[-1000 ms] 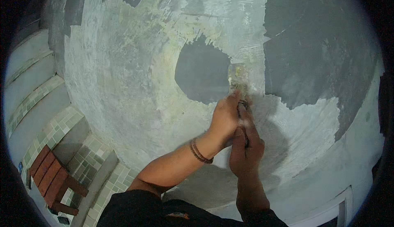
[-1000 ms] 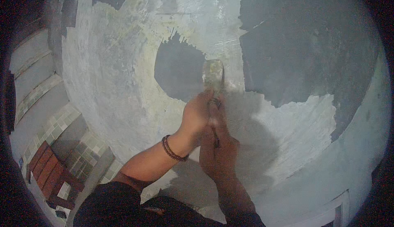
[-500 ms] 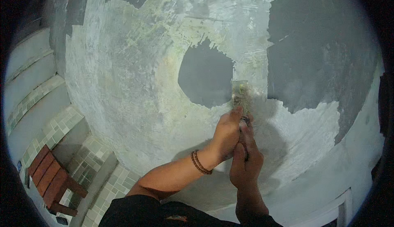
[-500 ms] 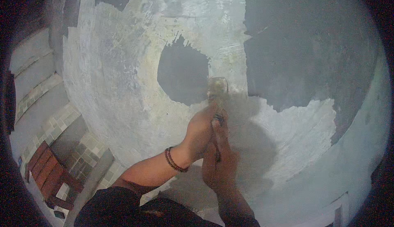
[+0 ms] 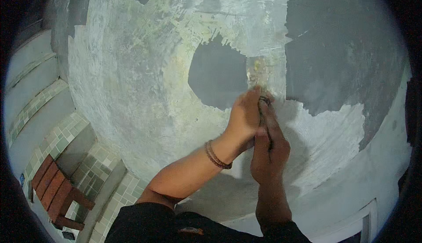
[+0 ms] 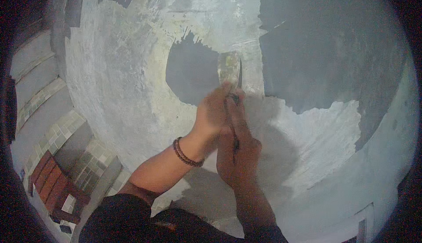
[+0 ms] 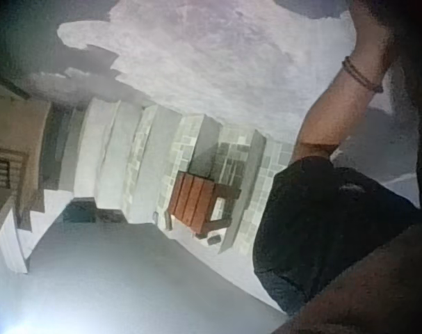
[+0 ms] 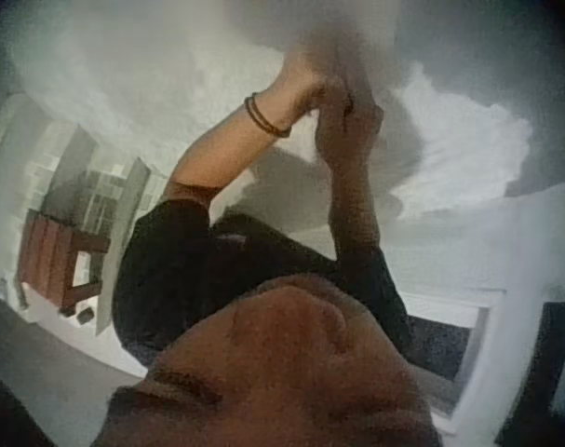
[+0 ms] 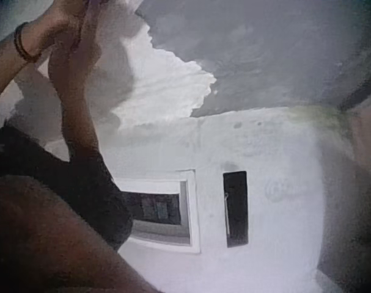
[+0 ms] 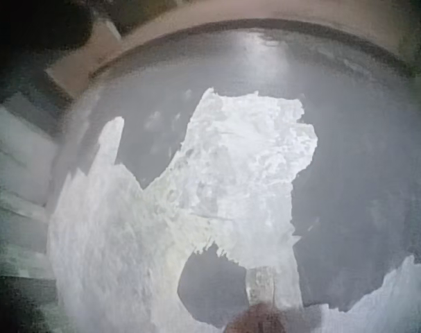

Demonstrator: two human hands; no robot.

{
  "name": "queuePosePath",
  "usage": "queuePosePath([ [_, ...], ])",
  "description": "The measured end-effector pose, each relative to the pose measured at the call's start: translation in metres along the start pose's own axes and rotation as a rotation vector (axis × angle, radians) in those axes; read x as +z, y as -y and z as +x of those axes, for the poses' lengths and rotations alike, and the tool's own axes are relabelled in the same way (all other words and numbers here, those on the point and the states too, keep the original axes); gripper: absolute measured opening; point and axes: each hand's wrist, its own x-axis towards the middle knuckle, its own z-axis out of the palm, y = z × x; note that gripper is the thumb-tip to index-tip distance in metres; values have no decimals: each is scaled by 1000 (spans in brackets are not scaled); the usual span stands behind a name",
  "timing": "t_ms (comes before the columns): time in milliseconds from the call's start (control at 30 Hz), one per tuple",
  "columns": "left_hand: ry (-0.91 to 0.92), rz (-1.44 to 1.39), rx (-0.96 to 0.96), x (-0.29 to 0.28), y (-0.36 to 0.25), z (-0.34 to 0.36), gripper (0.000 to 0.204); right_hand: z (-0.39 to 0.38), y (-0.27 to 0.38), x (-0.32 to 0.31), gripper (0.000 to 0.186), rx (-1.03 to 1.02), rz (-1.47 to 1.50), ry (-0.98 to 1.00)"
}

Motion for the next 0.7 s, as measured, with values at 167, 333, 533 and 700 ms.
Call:
queuePosePath([
  [167, 3, -496, -808, -6, -4, -9, 27, -7, 2, 1, 51, -42, -161, 91],
  [333, 5, 13, -9, -5, -10, 21, 33, 14, 3, 3, 49, -47, 27, 12],
  [533, -44, -215, -258, 3, 14, -22, 36, -19, -11, -1, 49, -37, -11, 69],
  [700, 80, -55, -517, 4, 26, -90, 30, -87, -24, -2, 49, 109, 1, 130],
])
